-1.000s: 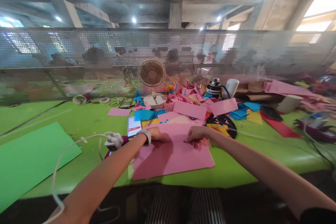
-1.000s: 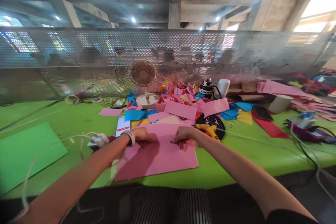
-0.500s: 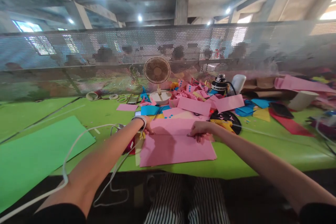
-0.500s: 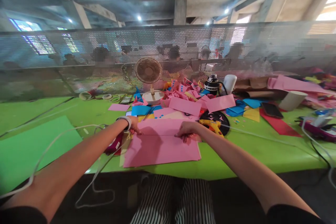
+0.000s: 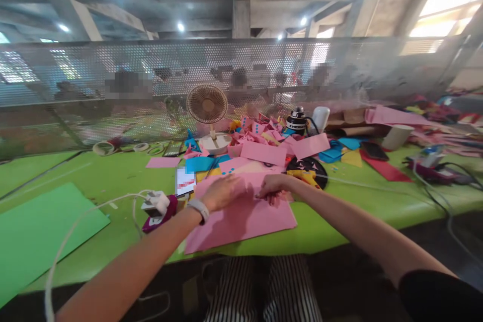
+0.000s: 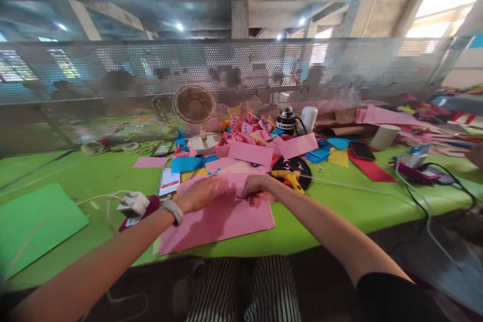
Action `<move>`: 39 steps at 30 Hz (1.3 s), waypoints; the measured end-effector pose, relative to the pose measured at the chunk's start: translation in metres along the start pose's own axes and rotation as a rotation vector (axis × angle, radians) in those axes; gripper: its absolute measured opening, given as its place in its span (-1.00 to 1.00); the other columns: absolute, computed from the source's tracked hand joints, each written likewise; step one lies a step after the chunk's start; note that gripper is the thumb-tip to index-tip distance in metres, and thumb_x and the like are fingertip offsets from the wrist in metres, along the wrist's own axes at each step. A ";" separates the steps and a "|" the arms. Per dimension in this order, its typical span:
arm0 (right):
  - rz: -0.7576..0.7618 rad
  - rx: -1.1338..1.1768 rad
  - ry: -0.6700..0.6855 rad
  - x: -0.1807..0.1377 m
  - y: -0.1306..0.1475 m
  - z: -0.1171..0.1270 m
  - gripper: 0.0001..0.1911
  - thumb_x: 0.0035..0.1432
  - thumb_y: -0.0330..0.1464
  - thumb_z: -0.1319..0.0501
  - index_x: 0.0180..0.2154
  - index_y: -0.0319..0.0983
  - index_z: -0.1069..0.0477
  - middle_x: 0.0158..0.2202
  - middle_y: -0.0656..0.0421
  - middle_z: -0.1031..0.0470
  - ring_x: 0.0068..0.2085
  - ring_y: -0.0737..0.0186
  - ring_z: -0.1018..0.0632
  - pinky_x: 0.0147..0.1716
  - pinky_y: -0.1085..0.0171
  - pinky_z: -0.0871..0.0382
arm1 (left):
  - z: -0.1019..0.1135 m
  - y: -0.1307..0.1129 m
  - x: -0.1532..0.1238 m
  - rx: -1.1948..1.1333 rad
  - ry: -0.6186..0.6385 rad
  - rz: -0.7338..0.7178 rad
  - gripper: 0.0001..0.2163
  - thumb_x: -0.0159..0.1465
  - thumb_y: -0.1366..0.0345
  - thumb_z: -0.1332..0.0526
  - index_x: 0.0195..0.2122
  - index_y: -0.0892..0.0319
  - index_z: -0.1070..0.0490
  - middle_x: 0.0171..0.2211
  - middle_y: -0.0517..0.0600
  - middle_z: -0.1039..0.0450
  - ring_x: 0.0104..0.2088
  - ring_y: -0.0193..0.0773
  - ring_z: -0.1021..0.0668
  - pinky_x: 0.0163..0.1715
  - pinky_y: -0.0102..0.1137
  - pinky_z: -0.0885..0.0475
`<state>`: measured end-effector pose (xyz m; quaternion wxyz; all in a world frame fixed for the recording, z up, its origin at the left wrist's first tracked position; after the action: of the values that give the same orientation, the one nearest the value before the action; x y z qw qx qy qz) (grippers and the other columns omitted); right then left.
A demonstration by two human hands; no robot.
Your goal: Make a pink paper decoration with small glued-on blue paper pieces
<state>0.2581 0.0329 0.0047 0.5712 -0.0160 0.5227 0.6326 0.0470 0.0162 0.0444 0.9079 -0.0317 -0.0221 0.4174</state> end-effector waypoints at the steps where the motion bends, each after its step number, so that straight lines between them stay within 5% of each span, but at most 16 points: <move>1: -0.005 -0.005 -0.010 -0.001 0.001 0.001 -0.72 -0.06 -0.26 -0.33 -0.60 -0.35 -0.42 -0.78 0.24 -0.42 -0.76 0.46 -0.35 -0.78 0.48 -0.07 | -0.012 -0.008 -0.003 -0.030 0.054 -0.102 -0.44 0.25 -0.10 0.11 0.21 0.04 -0.07 0.23 0.07 -0.08 0.21 -0.07 -0.15 0.11 -0.19 -0.10; 6: -0.055 -0.033 -0.079 -0.017 -0.007 0.008 -0.71 -0.06 -0.32 -0.32 -0.67 -0.34 -0.36 -0.88 0.31 -0.28 -0.83 0.49 -0.22 -0.81 0.46 -0.02 | -0.044 -0.013 -0.011 -0.023 0.065 -0.154 -0.35 0.24 -0.16 0.20 0.28 0.01 0.21 0.31 0.07 0.26 0.28 -0.03 0.12 0.18 -0.06 0.19; 26: -0.173 0.115 -0.277 -0.062 -0.075 -0.005 -0.63 0.17 -0.26 -0.07 -0.62 -0.29 -0.26 -0.71 0.13 -0.45 -0.73 0.39 -0.43 -0.82 0.50 -0.10 | -0.042 -0.009 -0.012 -0.083 0.041 -0.169 -0.33 0.23 -0.18 0.20 0.28 0.04 0.19 0.31 0.06 0.26 0.28 -0.05 0.13 0.19 -0.09 0.21; 33: -0.109 -0.070 -0.545 -0.060 -0.067 -0.024 -0.54 0.25 -0.13 0.11 -0.54 -0.24 -0.26 -0.65 0.14 -0.46 -0.70 0.34 -0.45 -0.71 0.41 -0.28 | -0.040 -0.010 -0.014 -0.104 0.023 -0.162 -0.34 0.22 -0.18 0.19 0.28 0.04 0.14 0.30 0.06 0.22 0.28 -0.04 0.12 0.19 -0.08 0.19; 39: -0.084 -0.334 -0.783 -0.052 -0.045 -0.017 -0.65 0.16 -0.13 -0.08 -0.49 -0.24 -0.36 -0.38 0.02 -0.53 -0.25 0.09 -0.54 -0.40 0.34 -0.29 | -0.030 -0.011 -0.013 -0.118 0.045 -0.144 -0.31 0.18 -0.22 0.15 0.26 0.03 0.04 0.29 0.08 0.12 0.26 0.00 0.00 0.17 -0.08 0.07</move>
<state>0.2998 -0.0250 -0.0001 0.7414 0.1121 0.1555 0.6431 0.0484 -0.0020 0.0148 0.9324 -0.0929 -0.0287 0.3481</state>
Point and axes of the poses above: each hand's wrist, its own x-axis towards the middle knuckle, its own z-axis out of the back of the hand, y = z × x, the point moved 2 cm from there along x, towards the middle knuckle
